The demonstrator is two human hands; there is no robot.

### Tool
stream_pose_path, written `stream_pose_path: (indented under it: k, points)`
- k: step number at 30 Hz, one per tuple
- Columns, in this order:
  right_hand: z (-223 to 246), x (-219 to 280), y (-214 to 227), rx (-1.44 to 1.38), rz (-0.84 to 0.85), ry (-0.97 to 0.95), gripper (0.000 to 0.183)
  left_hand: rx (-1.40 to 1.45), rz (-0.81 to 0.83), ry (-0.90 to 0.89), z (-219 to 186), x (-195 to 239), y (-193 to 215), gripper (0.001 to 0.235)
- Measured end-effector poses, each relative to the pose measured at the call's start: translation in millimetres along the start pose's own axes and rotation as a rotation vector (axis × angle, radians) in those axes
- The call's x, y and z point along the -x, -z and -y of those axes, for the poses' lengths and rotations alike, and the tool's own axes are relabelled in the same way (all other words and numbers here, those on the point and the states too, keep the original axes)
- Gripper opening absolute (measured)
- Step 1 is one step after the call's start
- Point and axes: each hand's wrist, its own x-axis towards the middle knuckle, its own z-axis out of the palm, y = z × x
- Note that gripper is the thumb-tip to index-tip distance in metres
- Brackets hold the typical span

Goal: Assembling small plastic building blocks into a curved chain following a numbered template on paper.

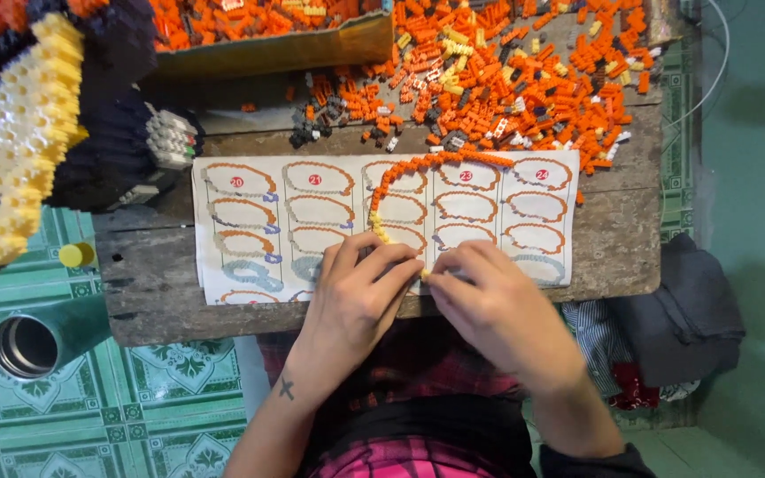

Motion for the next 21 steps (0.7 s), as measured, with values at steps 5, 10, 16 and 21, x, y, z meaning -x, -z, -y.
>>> stream_pose_path:
  k: [5,10,16,21]
  points:
    - [-53,-51,40,0.148,-0.061,0.009,0.011,-0.059,-0.041,0.124,2,-16,-4,0.018]
    - [-134,-123,32,0.392,-0.163,0.102,0.007,-0.169,-0.003,0.339,3,-53,-2,0.038]
    - [-176,-145,5,0.476,-0.048,-0.009,0.003,-0.138,0.089,0.493,8,-72,-1,0.044]
    - [-149,-137,27,0.455,-0.114,0.094,0.007,-0.053,0.075,0.558,13,-64,14,0.038]
